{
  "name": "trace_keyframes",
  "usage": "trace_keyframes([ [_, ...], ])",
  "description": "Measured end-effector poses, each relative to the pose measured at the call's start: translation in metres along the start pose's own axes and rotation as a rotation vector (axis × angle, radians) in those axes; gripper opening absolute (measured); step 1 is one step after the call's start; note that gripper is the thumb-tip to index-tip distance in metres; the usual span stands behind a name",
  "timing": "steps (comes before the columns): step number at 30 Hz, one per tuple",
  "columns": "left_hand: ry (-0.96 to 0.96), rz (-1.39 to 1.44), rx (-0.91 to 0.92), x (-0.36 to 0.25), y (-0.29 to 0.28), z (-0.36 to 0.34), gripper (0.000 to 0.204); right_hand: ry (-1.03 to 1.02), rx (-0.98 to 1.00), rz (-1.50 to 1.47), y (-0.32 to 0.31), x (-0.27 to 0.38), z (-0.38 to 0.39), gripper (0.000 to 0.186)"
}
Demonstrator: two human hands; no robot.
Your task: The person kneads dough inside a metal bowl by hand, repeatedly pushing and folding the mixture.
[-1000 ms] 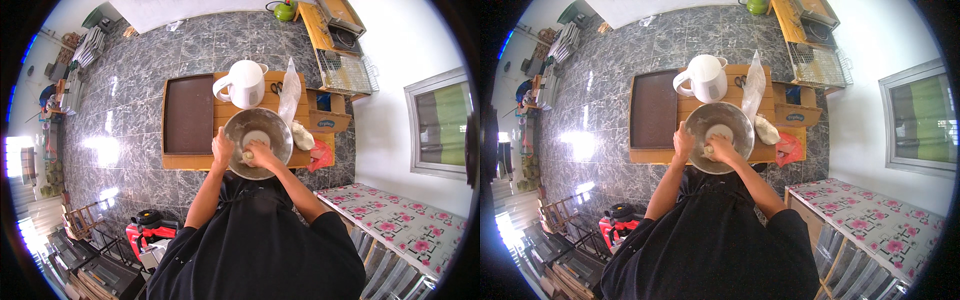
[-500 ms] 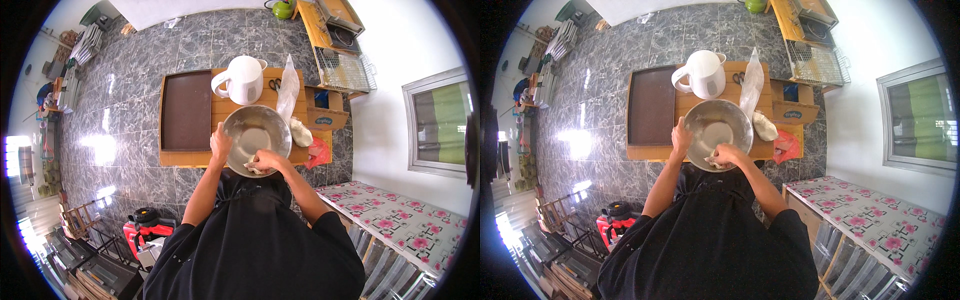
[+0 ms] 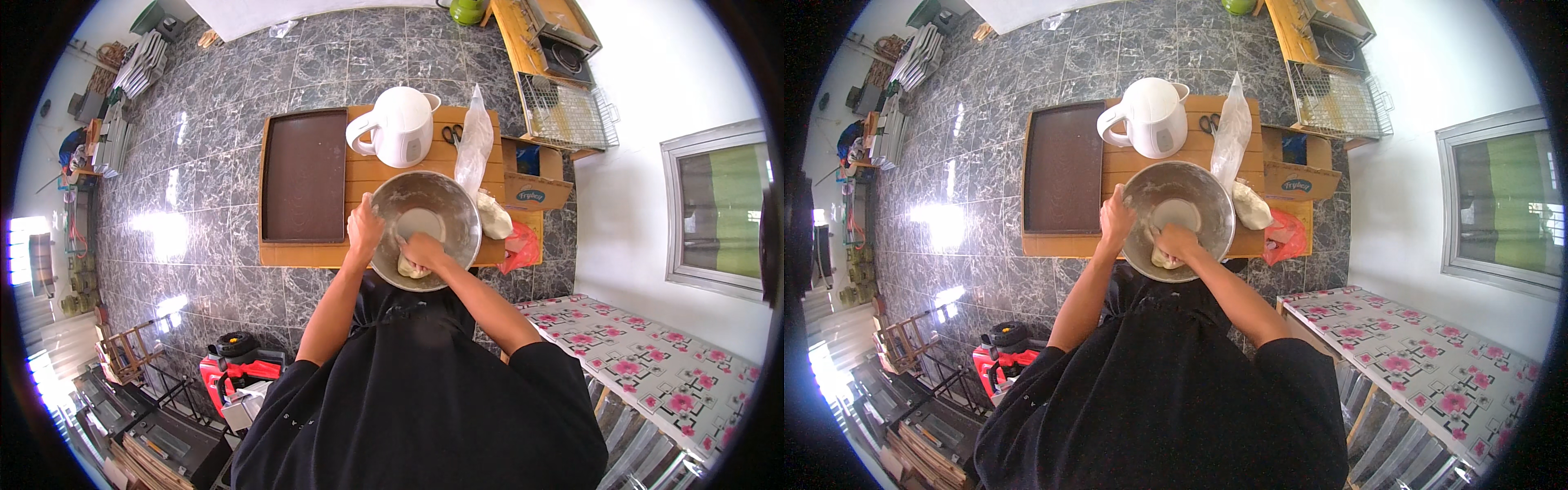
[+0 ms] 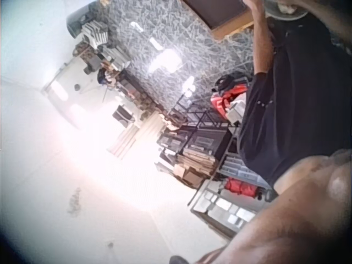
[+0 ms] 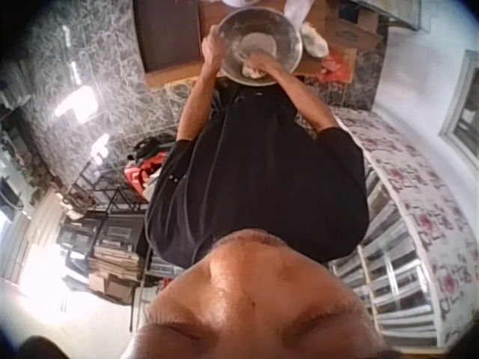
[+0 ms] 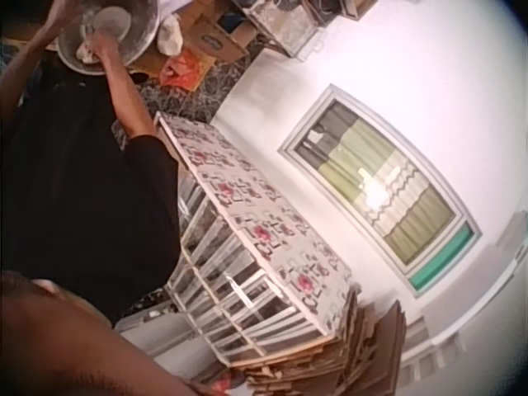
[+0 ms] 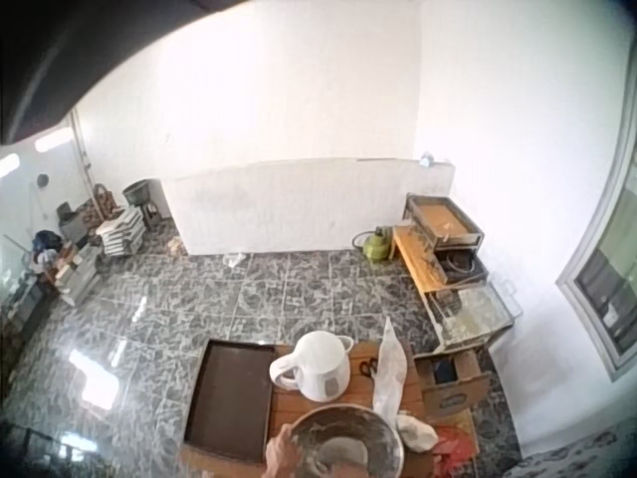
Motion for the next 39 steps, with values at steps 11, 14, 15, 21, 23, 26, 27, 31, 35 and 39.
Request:
trace_keyframes([
  [11,-0.006,-0.032,-0.031,0.0,0.003,-0.003,0.041,-0.142,-0.711,0.414,-0.035,0.025,-0.031,0.058],
  [14,-0.043,-0.022,-0.002,0.002,0.003,-0.004,0.038,-0.306,-0.865,0.463,-0.044,0.035,-0.033,0.057],
  [15,-0.048,-0.021,-0.004,0.002,0.003,-0.005,0.038,-0.386,-0.97,0.446,-0.053,0.042,-0.033,0.056],
  [21,-0.035,-0.006,-0.063,-0.01,-0.009,-0.015,0.037,-0.49,-1.198,0.346,-0.067,0.04,-0.033,0.052],
  [23,0.019,-0.042,-0.083,-0.005,-0.006,-0.013,0.039,-0.418,-1.119,0.206,-0.067,0.031,-0.035,0.05],
  [26,0.037,-0.054,-0.068,0.003,0.001,-0.014,0.043,-0.394,-1.012,0.127,-0.068,0.03,-0.035,0.048],
  [27,0.039,-0.052,-0.068,0.006,0.002,-0.013,0.043,-0.394,-1.015,0.129,-0.07,0.031,-0.031,0.048],
  [31,0.046,-0.041,0.044,-0.004,0.01,-0.01,0.046,-0.179,-0.865,-0.643,-0.077,-0.018,-0.042,0.04],
  [35,0.09,-0.039,0.011,-0.012,0.008,-0.006,0.047,-0.402,-1.026,-0.513,-0.097,0.002,-0.017,0.03],
  [39,0.024,-0.042,-0.032,0.011,0.006,-0.006,0.046,-0.508,-0.702,0.209,-0.054,0.044,-0.018,0.025],
])
Point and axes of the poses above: each hand's wrist, its own z-axis away from the middle knuckle, its own y-axis out of the palm, x = y × z, the point moved 9 cm from there along -z, towards the middle knuckle, and after that the axes turned 2 degrees about z, right-handed, at the moved point
